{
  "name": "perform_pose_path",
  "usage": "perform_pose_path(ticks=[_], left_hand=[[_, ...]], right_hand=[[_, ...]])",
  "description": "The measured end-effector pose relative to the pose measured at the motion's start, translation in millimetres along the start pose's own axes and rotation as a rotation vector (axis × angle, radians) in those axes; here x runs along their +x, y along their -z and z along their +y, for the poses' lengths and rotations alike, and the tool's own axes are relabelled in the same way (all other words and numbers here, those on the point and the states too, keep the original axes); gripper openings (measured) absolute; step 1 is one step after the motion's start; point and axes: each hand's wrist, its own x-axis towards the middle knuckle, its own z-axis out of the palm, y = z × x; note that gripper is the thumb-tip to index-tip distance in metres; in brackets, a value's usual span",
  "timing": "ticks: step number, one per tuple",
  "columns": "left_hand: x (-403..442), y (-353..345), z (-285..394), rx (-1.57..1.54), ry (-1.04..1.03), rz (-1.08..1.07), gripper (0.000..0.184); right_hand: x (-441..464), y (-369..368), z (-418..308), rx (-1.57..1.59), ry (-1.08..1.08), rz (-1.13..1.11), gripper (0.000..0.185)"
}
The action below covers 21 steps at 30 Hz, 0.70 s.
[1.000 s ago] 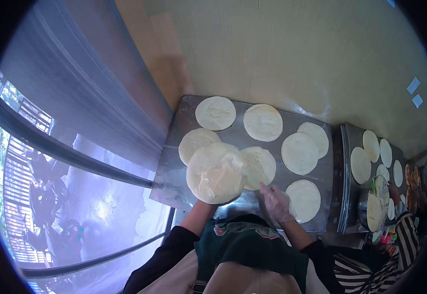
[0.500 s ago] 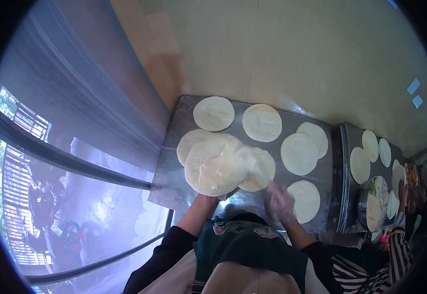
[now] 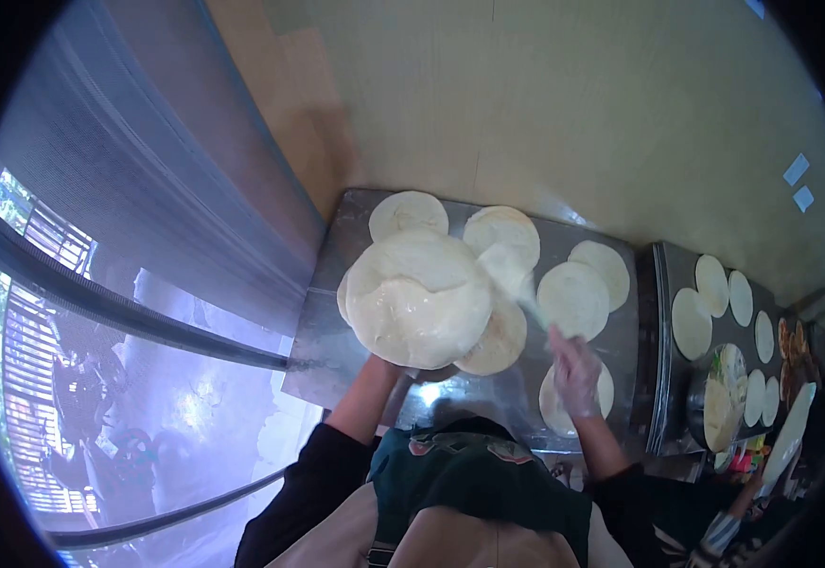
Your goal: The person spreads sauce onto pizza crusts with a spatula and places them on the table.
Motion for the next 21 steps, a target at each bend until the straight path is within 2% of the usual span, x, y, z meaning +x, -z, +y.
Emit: perform_pose_path(ticks=[1,3,7,9,10,12,13,15,16,18,21], left_hand=[[-1,-1,-10,-0.01,-0.005,-0.006,0.061],[6,-6,-29,-0.048,-0.008,-0.002,0.061],[8,-12,-37,-0.112,-0.039,-0.005,0.061],[17,-15,-32,-0.135,-0.048,-0.01,0.061],[14,-15,-29,-0.146,-0.051,-0.011,0.062],[5,-15,-28,-0.17,-0.061,-0.007,0.062],[8,-18,-30,-0.185,-0.075,-0.006,0.062],[12,-24,-41,-0.208,-0.099,-0.004,0.062],[15,-25,-45,-0.218,-0.102,-0.004,0.062],[19,-29,-44,-0.243,-0.099,-0.001,0.062],[7,-31,-50,-0.283,-0.113,0.003,0.063]], right_hand=[[-12,2,-4,-0.002,0.004,0.005,0.046],[-33,6,-14,-0.321,0.396,-0.252,0.045],[-33,-22,17,-0.305,0.341,-0.133,0.045],[-20,-36,38,-0.229,0.131,0.011,0.046],[-12,-35,37,-0.23,0.13,0.013,0.046],[4,-26,25,-0.098,-0.033,0.071,0.046],[2,-20,15,-0.096,-0.025,0.065,0.046],[-10,-10,-11,-0.071,0.222,0.002,0.048],[-12,-6,-23,-0.07,0.222,0.003,0.048],[-18,0,-39,-0.307,0.489,-0.248,0.049],[-11,-13,-24,-0.396,0.43,-0.14,0.053]])
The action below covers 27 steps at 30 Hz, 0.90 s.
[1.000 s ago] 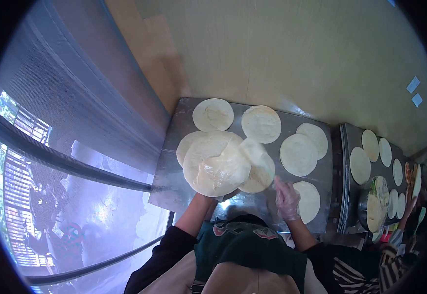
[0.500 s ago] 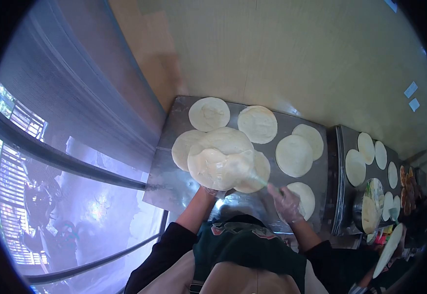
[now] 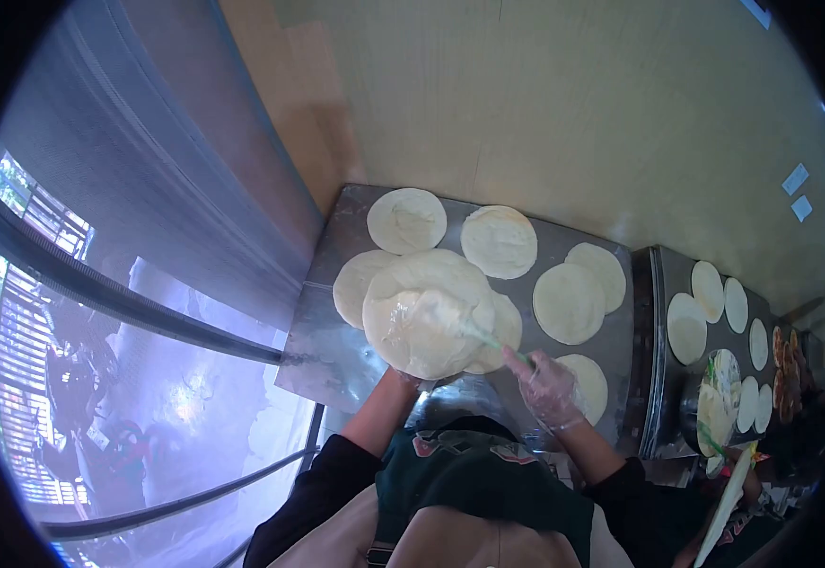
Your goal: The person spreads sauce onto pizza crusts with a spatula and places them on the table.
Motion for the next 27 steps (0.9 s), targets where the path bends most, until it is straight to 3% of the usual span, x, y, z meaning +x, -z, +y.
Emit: perform_pose_path(ticks=[4,6,9,12,16,18,21,25,27], left_hand=[[2,-4,5,0.038,-0.033,0.005,0.063],[4,-5,6,0.079,-0.052,0.008,0.063],[7,-7,6,0.144,-0.083,0.011,0.063],[1,-8,8,0.208,-0.112,0.014,0.062],[-1,-8,12,0.287,-0.169,0.019,0.062],[-3,-8,14,0.33,-0.185,0.027,0.062],[9,-12,14,0.4,-0.194,0.028,0.062],[9,-13,14,0.485,-0.231,0.028,0.062],[12,-14,17,0.527,-0.25,0.03,0.062]], right_hand=[[19,-8,0,-0.026,-0.124,-0.032,0.046],[29,-9,-1,0.092,-0.359,-0.198,0.035],[37,-12,10,0.359,-0.488,-0.088,0.028],[31,-33,43,0.504,-0.459,0.046,0.026],[41,7,12,0.407,-0.498,-0.026,0.036],[39,20,-8,0.168,0.017,-0.058,0.047],[38,8,-22,-0.076,0.124,-0.074,0.055],[60,0,-12,-0.049,-0.04,-0.06,0.048],[69,-3,-8,0.083,-0.297,-0.209,0.035]])
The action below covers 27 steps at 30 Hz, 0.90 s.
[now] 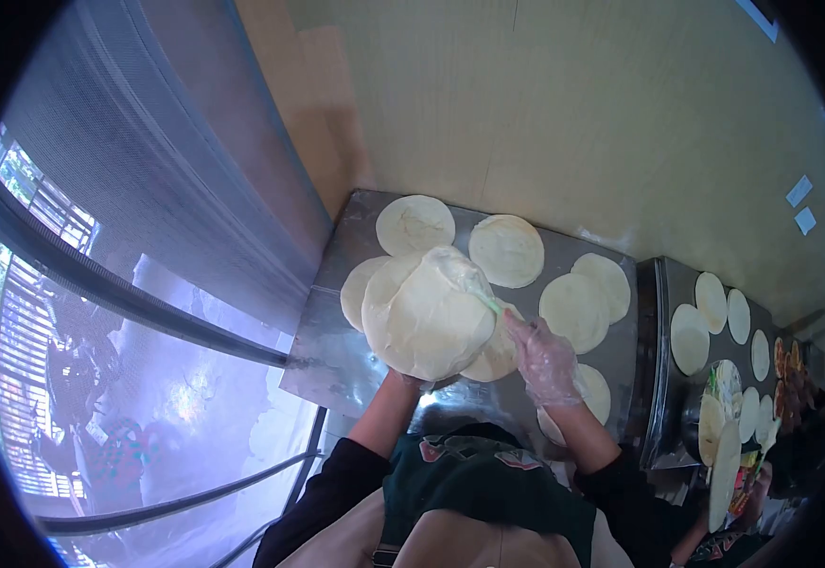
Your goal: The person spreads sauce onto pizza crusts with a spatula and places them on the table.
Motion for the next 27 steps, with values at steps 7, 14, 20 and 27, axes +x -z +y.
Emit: perform_pose_path(ticks=[7,14,20,27], left_hand=[[-3,-1,2,0.137,-0.057,0.007,0.062],[-11,8,-2,0.791,-0.114,0.018,0.082],[-9,0,2,0.434,-0.075,-0.023,0.069],[-10,-4,8,-0.037,0.026,0.017,0.066]], right_hand=[[7,-19,33,0.439,-0.177,0.099,0.024],[-18,-7,6,0.179,-0.057,0.077,0.027],[-19,-22,36,0.156,-0.159,0.155,0.04],[-75,-31,27,0.221,0.08,0.161,0.038]])
